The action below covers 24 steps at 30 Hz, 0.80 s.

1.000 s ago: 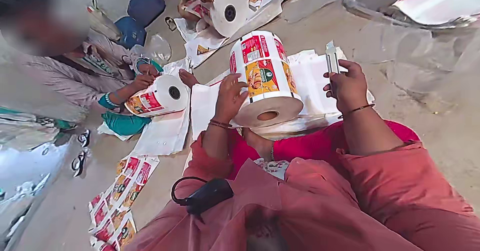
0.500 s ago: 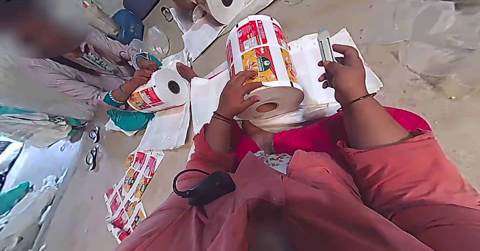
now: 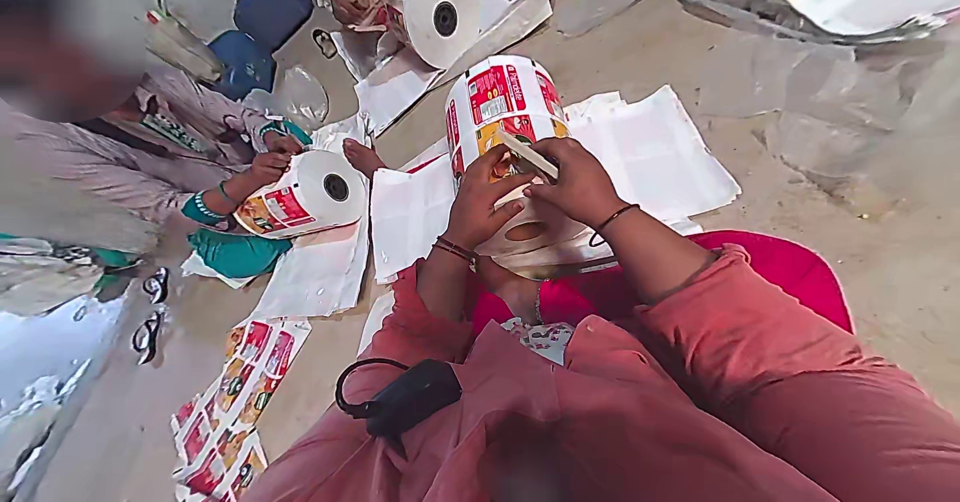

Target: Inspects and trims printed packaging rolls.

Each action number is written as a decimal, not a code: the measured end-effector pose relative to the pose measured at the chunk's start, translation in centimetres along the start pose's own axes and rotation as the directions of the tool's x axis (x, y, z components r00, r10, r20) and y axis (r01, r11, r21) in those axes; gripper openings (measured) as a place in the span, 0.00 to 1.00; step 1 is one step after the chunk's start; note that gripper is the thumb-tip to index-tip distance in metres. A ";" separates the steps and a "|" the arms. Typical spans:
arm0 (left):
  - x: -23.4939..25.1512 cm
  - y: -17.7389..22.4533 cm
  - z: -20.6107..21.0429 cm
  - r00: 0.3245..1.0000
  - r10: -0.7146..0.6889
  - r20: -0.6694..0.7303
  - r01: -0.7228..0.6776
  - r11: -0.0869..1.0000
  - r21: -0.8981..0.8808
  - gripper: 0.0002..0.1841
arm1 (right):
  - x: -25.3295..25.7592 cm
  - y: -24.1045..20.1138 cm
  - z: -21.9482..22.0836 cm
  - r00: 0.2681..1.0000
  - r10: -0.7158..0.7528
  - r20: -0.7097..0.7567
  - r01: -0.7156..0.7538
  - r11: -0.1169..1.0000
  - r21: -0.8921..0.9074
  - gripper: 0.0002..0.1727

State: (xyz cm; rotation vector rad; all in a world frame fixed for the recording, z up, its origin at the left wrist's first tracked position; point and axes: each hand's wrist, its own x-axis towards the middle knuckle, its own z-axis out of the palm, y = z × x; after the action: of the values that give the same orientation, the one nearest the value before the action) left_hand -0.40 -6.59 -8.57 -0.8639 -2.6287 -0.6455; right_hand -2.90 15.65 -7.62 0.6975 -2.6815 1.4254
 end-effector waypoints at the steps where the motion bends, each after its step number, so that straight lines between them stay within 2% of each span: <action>1: -0.2 -0.2 0.1 0.999 -0.007 -0.038 0.006 0.999 -0.033 0.32 | 0.2 0.1 -0.1 1.000 -0.004 0.027 0.003 1.000 0.004 0.34; 3: -0.6 -0.5 0.2 0.990 -0.007 -0.141 -0.005 0.997 -0.082 0.31 | 0.5 0.7 -0.3 0.999 0.009 0.047 -0.010 1.000 0.023 0.31; 5: -0.8 -0.5 0.5 0.979 -0.026 -0.202 0.009 0.996 -0.085 0.23 | 0.3 1.1 -0.2 0.999 0.044 0.003 -0.044 0.997 0.069 0.24; 7: -0.6 -0.2 0.4 0.984 -0.049 -0.173 0.040 0.998 -0.051 0.22 | -0.1 1.3 0.0 0.996 0.071 -0.061 -0.065 0.994 0.093 0.19; 9: -0.3 0.0 0.3 0.993 -0.049 -0.108 0.051 0.999 0.015 0.28 | -0.3 1.5 0.5 0.991 0.057 -0.119 -0.047 0.996 0.081 0.18; 12: 0.4 0.0 0.4 0.999 -0.023 -0.031 0.026 0.995 0.092 0.32 | 0.0 1.1 0.8 0.991 0.011 -0.132 -0.012 1.000 -0.011 0.21; 16: 1.0 0.8 -0.1 0.987 -0.140 0.075 0.132 0.986 0.098 0.30 | 0.9 0.0 0.6 0.989 0.010 -0.149 -0.023 0.996 -0.090 0.25; 18: 1.3 1.5 -0.7 0.975 -0.189 0.115 0.173 0.975 0.139 0.31 | 1.5 0.2 -0.7 0.975 0.060 -0.214 -0.063 0.998 -0.003 0.29; 20: 1.1 1.1 -0.2 0.978 -0.188 0.095 0.172 0.973 0.154 0.32 | 1.8 1.4 -3.0 0.943 0.133 -0.306 -0.116 0.990 0.074 0.33; 24: 0.9 0.6 0.2 0.977 -0.201 0.070 0.188 0.969 0.162 0.35 | 0.7 5.9 -9.6 0.821 0.343 -0.456 -0.311 0.939 0.146 0.40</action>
State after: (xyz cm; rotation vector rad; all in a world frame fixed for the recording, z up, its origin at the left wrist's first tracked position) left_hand -0.74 -5.62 -8.22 -0.6056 -2.8211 -0.4508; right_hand -7.66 25.86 -6.44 -0.1320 -2.4333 1.5089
